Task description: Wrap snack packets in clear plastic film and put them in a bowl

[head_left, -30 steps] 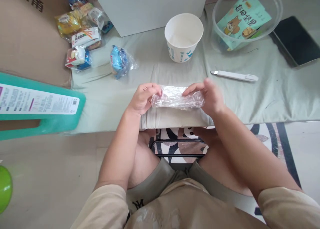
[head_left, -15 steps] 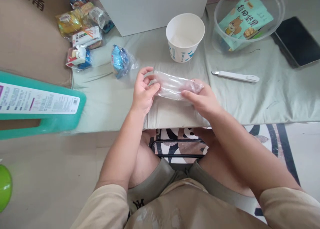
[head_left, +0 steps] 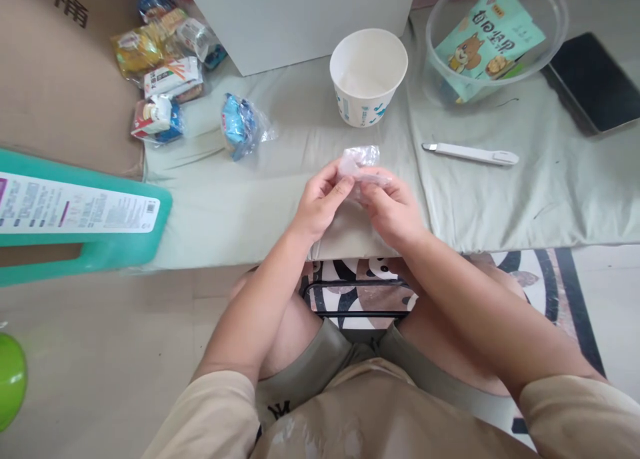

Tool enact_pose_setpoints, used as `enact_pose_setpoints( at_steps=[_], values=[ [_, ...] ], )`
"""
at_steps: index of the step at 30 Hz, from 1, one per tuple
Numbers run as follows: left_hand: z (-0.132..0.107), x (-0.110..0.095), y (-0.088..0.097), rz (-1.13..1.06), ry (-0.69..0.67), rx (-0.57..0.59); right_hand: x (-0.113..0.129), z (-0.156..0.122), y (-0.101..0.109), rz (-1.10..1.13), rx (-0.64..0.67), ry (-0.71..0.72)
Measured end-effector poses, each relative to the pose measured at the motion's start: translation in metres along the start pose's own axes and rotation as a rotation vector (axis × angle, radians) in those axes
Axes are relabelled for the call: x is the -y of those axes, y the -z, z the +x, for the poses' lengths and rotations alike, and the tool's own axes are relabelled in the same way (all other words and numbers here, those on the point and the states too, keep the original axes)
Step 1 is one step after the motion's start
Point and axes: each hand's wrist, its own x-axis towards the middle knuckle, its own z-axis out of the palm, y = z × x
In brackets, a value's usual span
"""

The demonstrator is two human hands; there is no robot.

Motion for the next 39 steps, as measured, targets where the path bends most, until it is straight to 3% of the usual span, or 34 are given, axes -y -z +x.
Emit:
enact_pose_setpoints(
  at_steps=[6,11,14,18,20,24,34,39],
  values=[
    [0.002,-0.008,0.001,-0.086,0.070,-0.097,0.005,0.002,0.012,-0.372,-0.259,0.164],
    [0.000,-0.008,0.003,-0.083,0.094,-0.024,0.006,0.007,0.017,-0.171,-0.061,0.013],
    [0.002,-0.004,0.005,0.015,0.050,-0.032,0.003,0.010,0.018,-0.099,-0.123,-0.085],
    [0.004,-0.006,0.008,0.105,0.031,-0.180,0.004,0.014,0.024,-0.058,-0.214,0.026],
    [0.004,-0.010,0.009,0.108,0.066,-0.138,0.007,0.014,0.027,-0.060,-0.149,0.058],
    [0.000,-0.014,0.007,0.056,0.096,-0.096,0.013,0.013,0.027,-0.107,0.024,-0.117],
    [0.005,-0.012,0.007,0.002,0.147,-0.186,0.014,0.016,0.025,-0.136,-0.035,-0.089],
    [-0.002,-0.012,0.012,0.152,0.103,-0.175,0.015,0.022,0.021,-0.127,0.022,-0.072]
  ],
)
